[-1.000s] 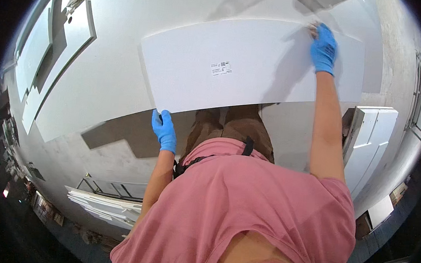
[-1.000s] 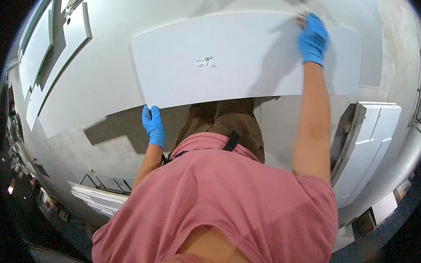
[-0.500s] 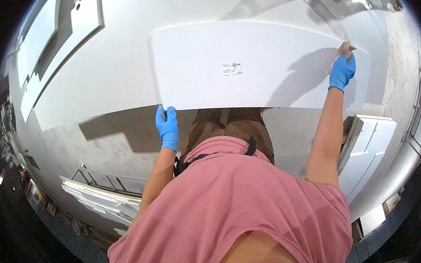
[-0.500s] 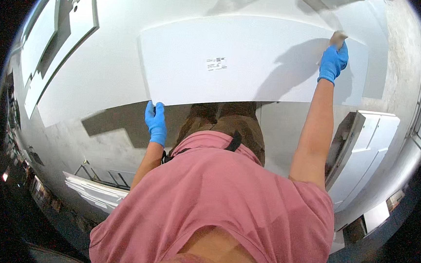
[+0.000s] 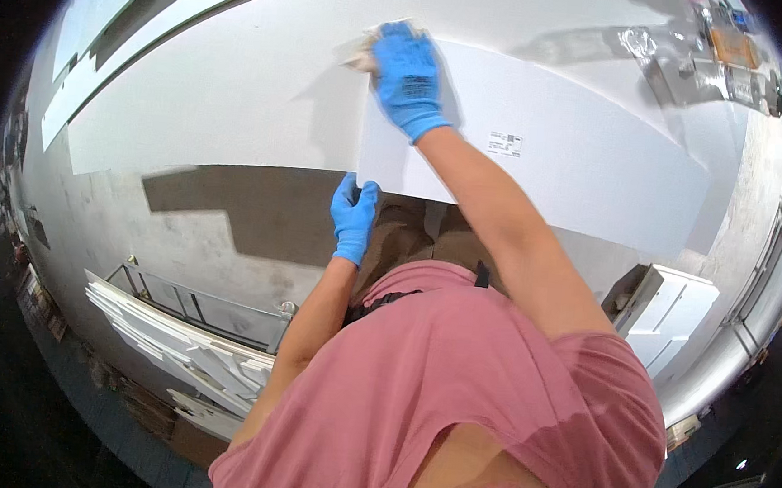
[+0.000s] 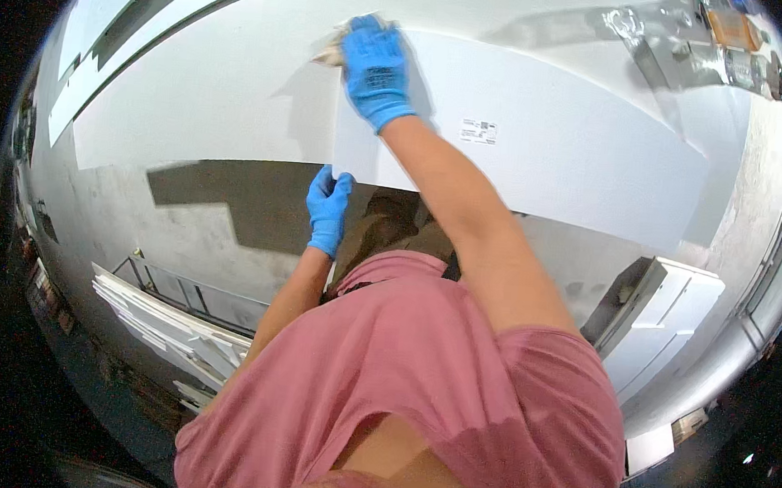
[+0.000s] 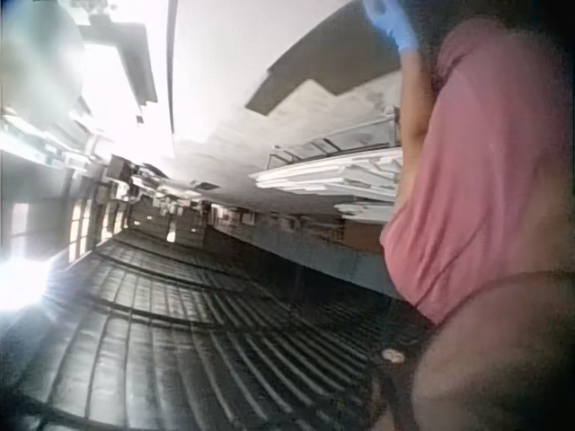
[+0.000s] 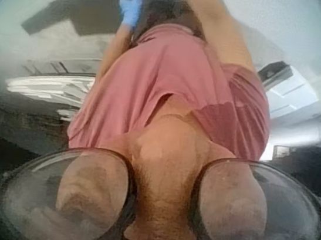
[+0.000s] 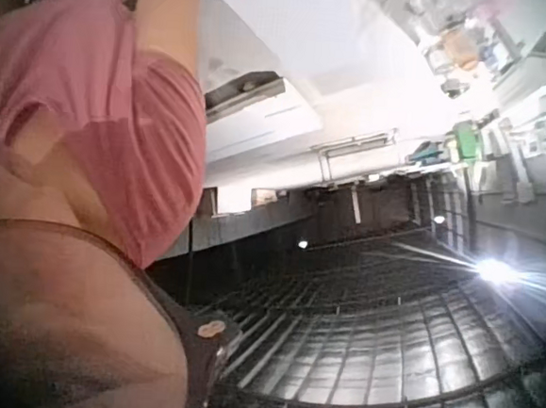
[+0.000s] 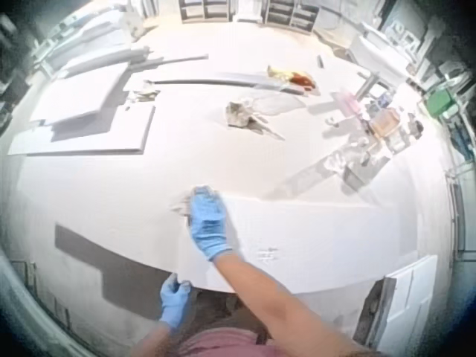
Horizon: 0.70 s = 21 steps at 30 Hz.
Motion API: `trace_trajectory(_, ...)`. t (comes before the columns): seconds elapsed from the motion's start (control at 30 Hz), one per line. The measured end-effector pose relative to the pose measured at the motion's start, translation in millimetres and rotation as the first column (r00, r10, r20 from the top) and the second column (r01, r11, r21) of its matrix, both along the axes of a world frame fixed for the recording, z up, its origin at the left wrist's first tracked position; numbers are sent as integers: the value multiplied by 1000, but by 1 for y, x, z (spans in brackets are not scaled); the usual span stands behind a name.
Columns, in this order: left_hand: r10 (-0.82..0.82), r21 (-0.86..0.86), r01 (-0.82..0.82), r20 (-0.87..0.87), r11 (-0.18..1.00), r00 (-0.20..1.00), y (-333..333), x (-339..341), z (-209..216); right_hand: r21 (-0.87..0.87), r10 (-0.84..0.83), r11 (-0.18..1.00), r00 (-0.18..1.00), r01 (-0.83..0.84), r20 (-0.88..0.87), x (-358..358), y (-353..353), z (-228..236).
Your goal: The person applies a white adhesive from a tube onto a large white panel using a plastic spreader, then wipes the surface with a cloth. The panel is flipped to reveal printed text on the reverse side, which is also wiped clean.
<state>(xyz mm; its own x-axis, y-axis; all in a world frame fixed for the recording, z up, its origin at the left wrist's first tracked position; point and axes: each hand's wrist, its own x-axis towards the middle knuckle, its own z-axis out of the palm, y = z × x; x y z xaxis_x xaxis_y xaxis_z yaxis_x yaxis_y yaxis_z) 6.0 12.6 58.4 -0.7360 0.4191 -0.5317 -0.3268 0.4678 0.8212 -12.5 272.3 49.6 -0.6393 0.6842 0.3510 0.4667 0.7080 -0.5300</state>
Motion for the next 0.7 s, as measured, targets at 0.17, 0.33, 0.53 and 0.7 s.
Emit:
trace_trajectory(0.17,-80,-71,83,40,994,996,-12,-11,-6,51,281,957,955,-287,92,14,-19,10)
trace_trajectory(0.33,90,39,-93,72,995,993,-18,-4,-22,-103,465,885,866,-454,181,80,-80,30)
trace_trajectory(0.53,-27,38,21,158,999,987,-8,-14,-6,146,147,974,976,-172,162,-12,17,11)
trace_trajectory(0.7,105,63,-120,200,991,974,-16,-7,-19,97,277,950,945,-297,175,22,-60,11)
